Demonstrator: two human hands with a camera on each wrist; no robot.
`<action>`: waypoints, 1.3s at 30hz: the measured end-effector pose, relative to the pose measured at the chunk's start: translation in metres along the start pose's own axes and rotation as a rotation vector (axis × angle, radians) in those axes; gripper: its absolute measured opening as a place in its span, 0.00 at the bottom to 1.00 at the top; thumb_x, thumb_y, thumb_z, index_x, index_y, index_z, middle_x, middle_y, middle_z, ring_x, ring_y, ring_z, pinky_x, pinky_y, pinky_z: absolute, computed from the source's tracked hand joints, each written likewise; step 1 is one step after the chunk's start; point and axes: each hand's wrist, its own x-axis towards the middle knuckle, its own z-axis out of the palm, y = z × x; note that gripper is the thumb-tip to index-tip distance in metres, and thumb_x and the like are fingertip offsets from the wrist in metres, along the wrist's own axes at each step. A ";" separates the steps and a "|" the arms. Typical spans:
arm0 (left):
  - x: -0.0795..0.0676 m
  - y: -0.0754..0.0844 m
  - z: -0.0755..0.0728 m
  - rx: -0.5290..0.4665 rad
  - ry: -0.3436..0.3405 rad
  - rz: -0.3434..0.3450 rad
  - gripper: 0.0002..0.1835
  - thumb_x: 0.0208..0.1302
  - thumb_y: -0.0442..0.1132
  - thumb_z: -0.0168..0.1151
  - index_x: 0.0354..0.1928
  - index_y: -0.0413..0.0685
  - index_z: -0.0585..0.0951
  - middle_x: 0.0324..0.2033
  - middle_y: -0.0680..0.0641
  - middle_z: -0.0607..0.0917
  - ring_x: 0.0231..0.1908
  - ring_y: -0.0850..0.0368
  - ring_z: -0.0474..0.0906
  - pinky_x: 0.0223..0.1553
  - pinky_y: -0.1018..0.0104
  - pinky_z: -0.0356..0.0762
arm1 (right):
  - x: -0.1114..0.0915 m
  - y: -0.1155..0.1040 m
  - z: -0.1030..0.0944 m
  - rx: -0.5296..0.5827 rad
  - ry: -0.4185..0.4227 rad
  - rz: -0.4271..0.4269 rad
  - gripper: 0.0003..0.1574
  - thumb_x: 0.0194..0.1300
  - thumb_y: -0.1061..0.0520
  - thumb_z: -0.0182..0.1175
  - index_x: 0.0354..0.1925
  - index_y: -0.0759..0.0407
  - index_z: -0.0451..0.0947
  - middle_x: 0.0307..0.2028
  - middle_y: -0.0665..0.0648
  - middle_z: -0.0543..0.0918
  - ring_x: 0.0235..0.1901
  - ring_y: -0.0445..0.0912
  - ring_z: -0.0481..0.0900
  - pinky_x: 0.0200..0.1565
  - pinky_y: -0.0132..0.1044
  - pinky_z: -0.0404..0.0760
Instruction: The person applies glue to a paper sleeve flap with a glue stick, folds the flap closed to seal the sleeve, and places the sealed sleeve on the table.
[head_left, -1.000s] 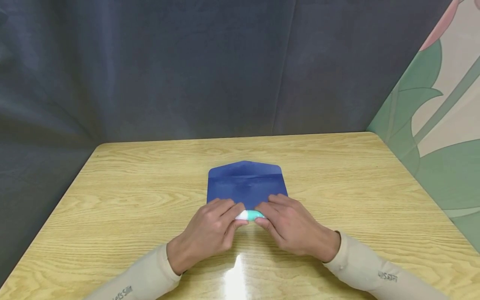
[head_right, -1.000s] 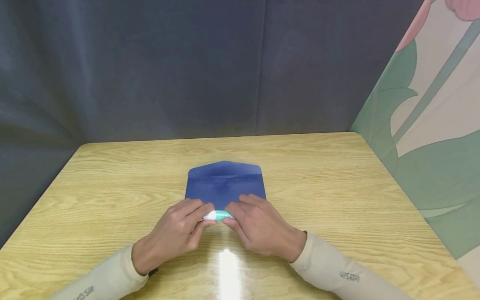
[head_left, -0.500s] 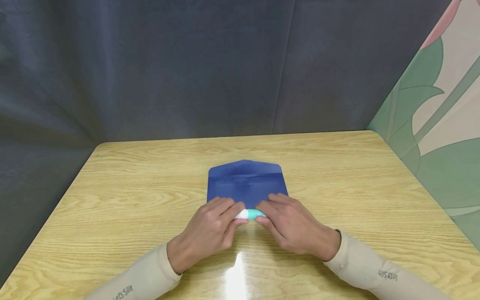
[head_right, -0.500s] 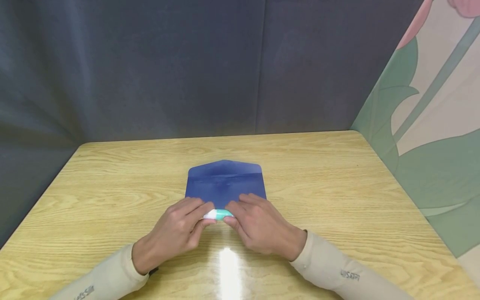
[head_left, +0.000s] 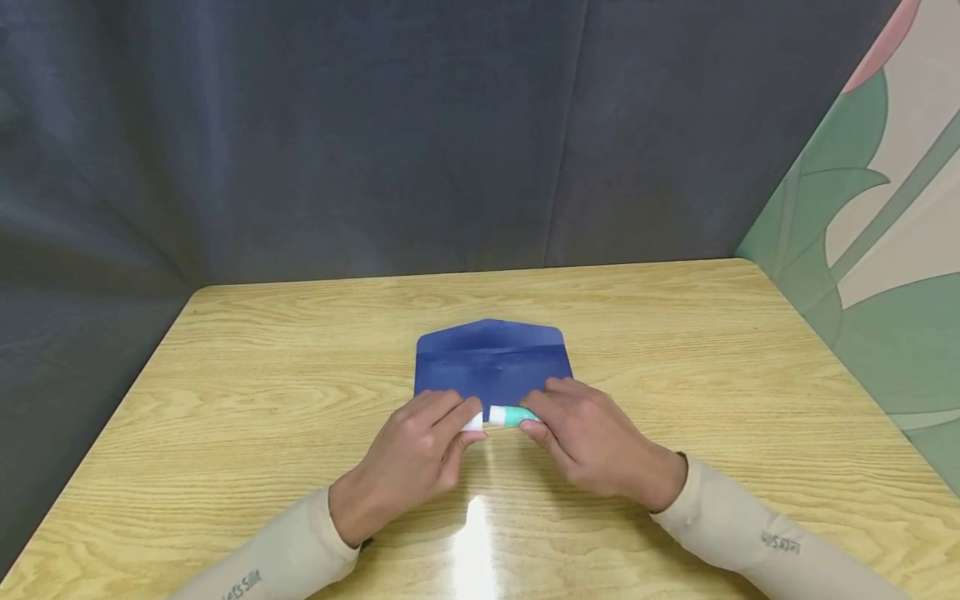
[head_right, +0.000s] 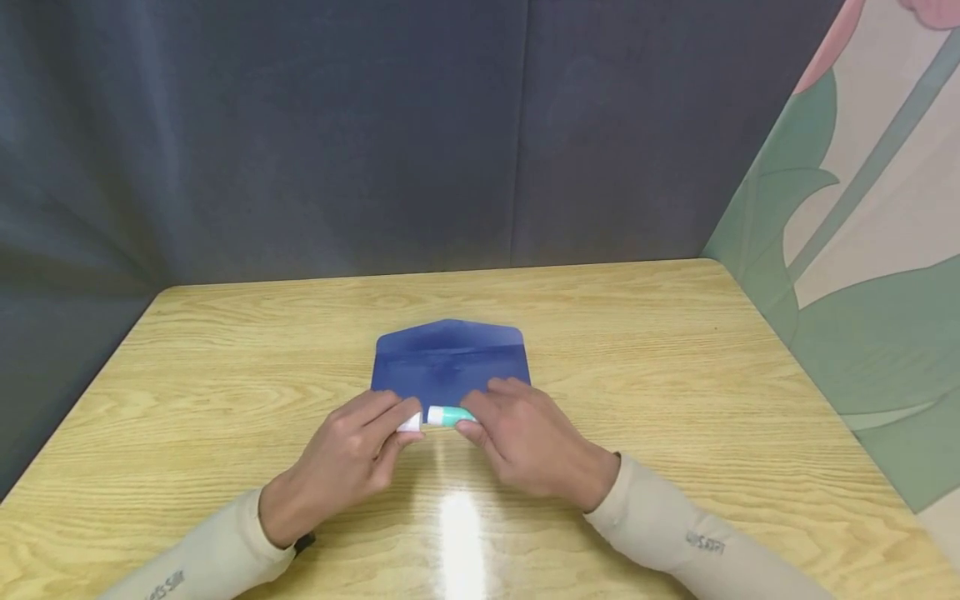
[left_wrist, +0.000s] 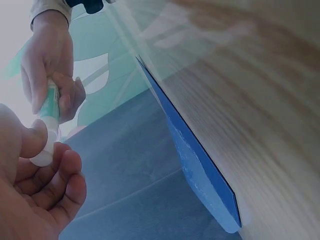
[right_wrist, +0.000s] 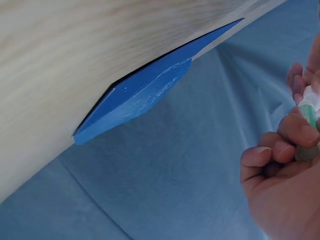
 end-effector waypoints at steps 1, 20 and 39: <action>0.000 0.000 0.000 0.002 -0.001 -0.003 0.22 0.79 0.48 0.44 0.40 0.39 0.82 0.26 0.52 0.78 0.25 0.62 0.70 0.32 0.70 0.75 | 0.000 0.000 0.000 -0.002 -0.008 -0.008 0.26 0.81 0.43 0.35 0.32 0.51 0.72 0.20 0.42 0.62 0.25 0.37 0.56 0.30 0.27 0.62; -0.002 0.001 0.000 -0.175 -0.059 -0.218 0.15 0.59 0.41 0.71 0.46 0.43 0.85 0.38 0.50 0.90 0.35 0.59 0.86 0.35 0.68 0.82 | -0.005 0.008 -0.004 0.010 -0.002 0.031 0.21 0.79 0.45 0.44 0.33 0.52 0.74 0.21 0.42 0.62 0.24 0.35 0.56 0.28 0.25 0.61; -0.002 0.003 0.000 -0.177 -0.158 -0.324 0.14 0.68 0.42 0.64 0.50 0.46 0.74 0.36 0.51 0.89 0.33 0.61 0.86 0.28 0.69 0.79 | -0.007 0.013 -0.004 0.006 -0.056 0.084 0.10 0.72 0.52 0.57 0.31 0.49 0.72 0.21 0.41 0.61 0.24 0.35 0.57 0.28 0.24 0.61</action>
